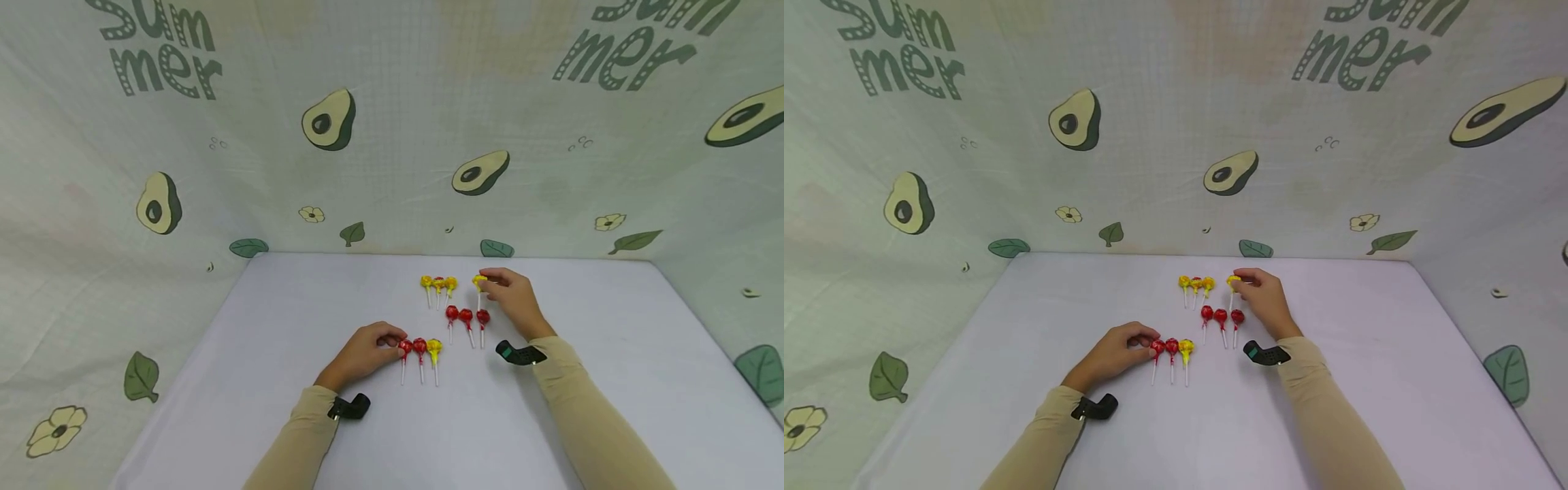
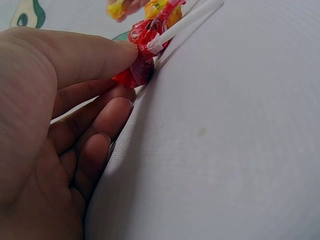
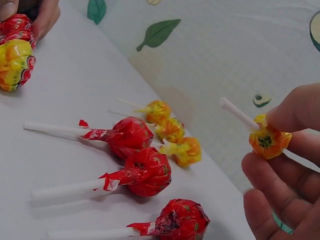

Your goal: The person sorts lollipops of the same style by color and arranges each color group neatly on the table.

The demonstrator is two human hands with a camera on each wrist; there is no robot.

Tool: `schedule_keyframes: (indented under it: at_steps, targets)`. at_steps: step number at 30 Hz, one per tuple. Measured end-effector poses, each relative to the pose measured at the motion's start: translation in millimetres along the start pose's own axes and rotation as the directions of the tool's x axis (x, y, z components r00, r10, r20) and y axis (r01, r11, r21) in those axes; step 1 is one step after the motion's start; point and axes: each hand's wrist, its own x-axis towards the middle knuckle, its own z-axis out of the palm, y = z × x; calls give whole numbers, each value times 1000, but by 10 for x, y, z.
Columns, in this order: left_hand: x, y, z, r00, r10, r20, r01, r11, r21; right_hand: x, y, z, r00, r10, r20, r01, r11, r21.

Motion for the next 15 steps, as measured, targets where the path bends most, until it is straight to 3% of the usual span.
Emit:
schedule_keyframes:
  at_steps: [6, 15]
  targets:
    - [5, -8, -3, 1000, -1, 4, 1, 1000, 13, 111, 24, 18, 996, 82, 18, -83, 995, 48]
    - [11, -37, -1, 1000, 9, 11, -9, 1000, 7, 207, 120, 10, 993, 117, 14, -117, 992, 52]
